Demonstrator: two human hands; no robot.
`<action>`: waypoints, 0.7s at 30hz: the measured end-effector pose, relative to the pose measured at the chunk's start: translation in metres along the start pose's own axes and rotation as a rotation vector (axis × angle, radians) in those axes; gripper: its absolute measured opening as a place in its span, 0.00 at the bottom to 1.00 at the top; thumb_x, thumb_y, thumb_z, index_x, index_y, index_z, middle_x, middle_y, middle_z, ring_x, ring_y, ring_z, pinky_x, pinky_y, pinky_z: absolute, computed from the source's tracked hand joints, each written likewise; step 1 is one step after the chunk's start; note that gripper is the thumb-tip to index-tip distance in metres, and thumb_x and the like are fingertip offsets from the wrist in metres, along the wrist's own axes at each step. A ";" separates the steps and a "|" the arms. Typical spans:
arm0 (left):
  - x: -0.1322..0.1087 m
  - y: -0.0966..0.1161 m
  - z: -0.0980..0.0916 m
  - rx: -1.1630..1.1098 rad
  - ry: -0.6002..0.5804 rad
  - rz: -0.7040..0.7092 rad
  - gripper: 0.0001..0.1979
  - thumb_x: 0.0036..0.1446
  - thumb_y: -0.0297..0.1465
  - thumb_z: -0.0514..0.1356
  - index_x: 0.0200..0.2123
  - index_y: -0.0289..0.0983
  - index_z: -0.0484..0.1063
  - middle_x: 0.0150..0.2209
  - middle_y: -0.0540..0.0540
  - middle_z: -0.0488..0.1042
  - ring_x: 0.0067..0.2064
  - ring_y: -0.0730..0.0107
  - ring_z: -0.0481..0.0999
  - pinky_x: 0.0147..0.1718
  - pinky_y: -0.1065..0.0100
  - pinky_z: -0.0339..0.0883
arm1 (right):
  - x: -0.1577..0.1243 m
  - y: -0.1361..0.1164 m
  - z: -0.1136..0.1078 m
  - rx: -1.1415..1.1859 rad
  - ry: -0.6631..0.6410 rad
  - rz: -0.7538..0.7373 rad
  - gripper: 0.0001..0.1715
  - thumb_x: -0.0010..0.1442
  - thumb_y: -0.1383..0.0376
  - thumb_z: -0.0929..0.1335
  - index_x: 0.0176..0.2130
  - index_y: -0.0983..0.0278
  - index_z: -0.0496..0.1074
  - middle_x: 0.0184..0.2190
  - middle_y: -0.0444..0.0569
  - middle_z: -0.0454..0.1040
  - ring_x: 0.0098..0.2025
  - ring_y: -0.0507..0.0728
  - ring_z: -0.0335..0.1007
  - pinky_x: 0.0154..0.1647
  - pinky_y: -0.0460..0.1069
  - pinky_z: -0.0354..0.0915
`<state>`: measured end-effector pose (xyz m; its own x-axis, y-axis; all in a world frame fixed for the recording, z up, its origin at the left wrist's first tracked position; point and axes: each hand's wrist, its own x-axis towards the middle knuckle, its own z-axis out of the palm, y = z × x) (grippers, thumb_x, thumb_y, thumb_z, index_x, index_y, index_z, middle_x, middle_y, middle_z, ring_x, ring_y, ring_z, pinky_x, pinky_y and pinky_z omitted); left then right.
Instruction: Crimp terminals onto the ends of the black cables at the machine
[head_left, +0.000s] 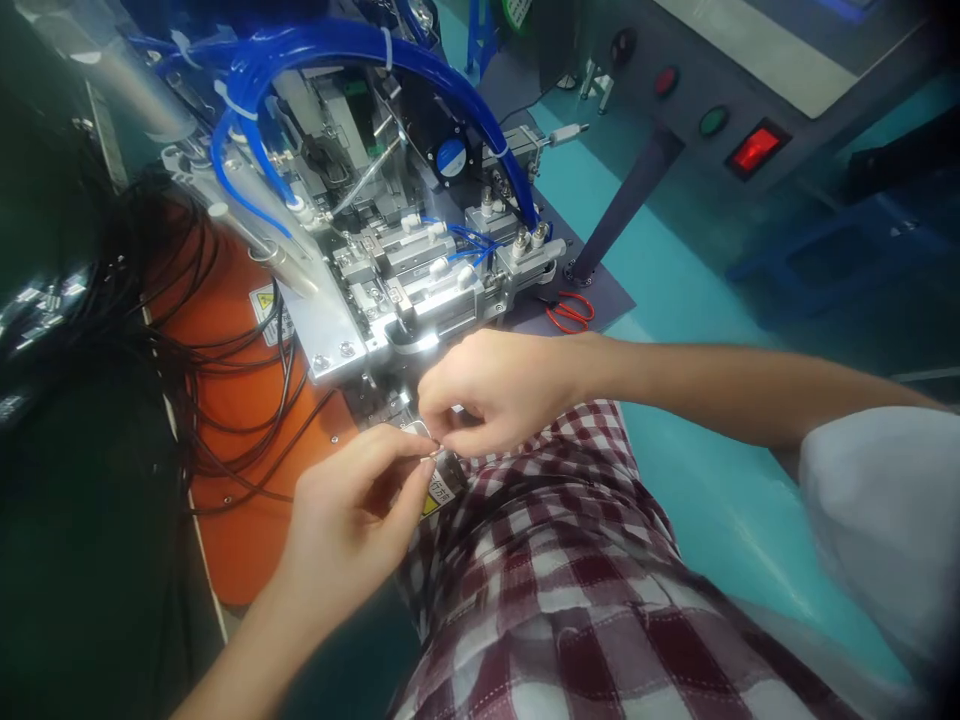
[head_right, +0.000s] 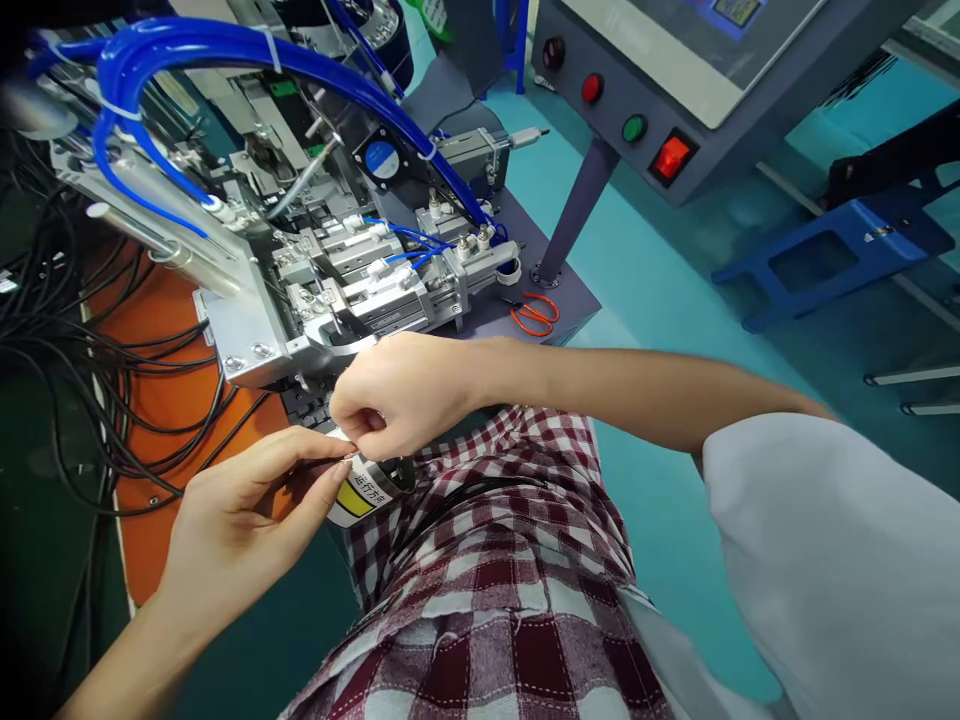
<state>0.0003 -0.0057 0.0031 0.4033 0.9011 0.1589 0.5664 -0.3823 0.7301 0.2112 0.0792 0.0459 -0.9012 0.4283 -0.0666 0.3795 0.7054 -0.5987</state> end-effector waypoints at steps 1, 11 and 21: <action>0.000 0.000 0.000 0.009 -0.013 0.012 0.03 0.60 0.29 0.62 0.38 0.41 0.75 0.33 0.50 0.79 0.32 0.70 0.76 0.33 0.71 0.68 | 0.001 0.000 -0.001 -0.027 -0.016 -0.018 0.08 0.55 0.71 0.68 0.27 0.63 0.76 0.29 0.43 0.79 0.29 0.51 0.66 0.28 0.48 0.52; 0.005 -0.001 -0.006 -0.001 -0.096 0.063 0.06 0.61 0.28 0.59 0.36 0.41 0.77 0.31 0.49 0.78 0.31 0.70 0.75 0.32 0.71 0.67 | 0.009 0.004 0.000 -0.231 -0.019 -0.168 0.12 0.52 0.77 0.69 0.25 0.62 0.73 0.28 0.43 0.73 0.29 0.52 0.68 0.30 0.50 0.53; 0.001 0.013 -0.002 -0.586 0.215 -0.587 0.15 0.56 0.43 0.67 0.38 0.38 0.74 0.24 0.51 0.73 0.24 0.75 0.70 0.21 0.76 0.63 | 0.010 -0.002 0.031 0.807 0.299 0.273 0.12 0.64 0.72 0.65 0.28 0.64 0.67 0.20 0.37 0.65 0.22 0.47 0.58 0.25 0.43 0.58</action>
<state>0.0071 -0.0095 0.0139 -0.0173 0.9619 -0.2727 0.1539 0.2720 0.9499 0.1945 0.0642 0.0218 -0.6661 0.7315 -0.1454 0.2083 -0.0047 -0.9781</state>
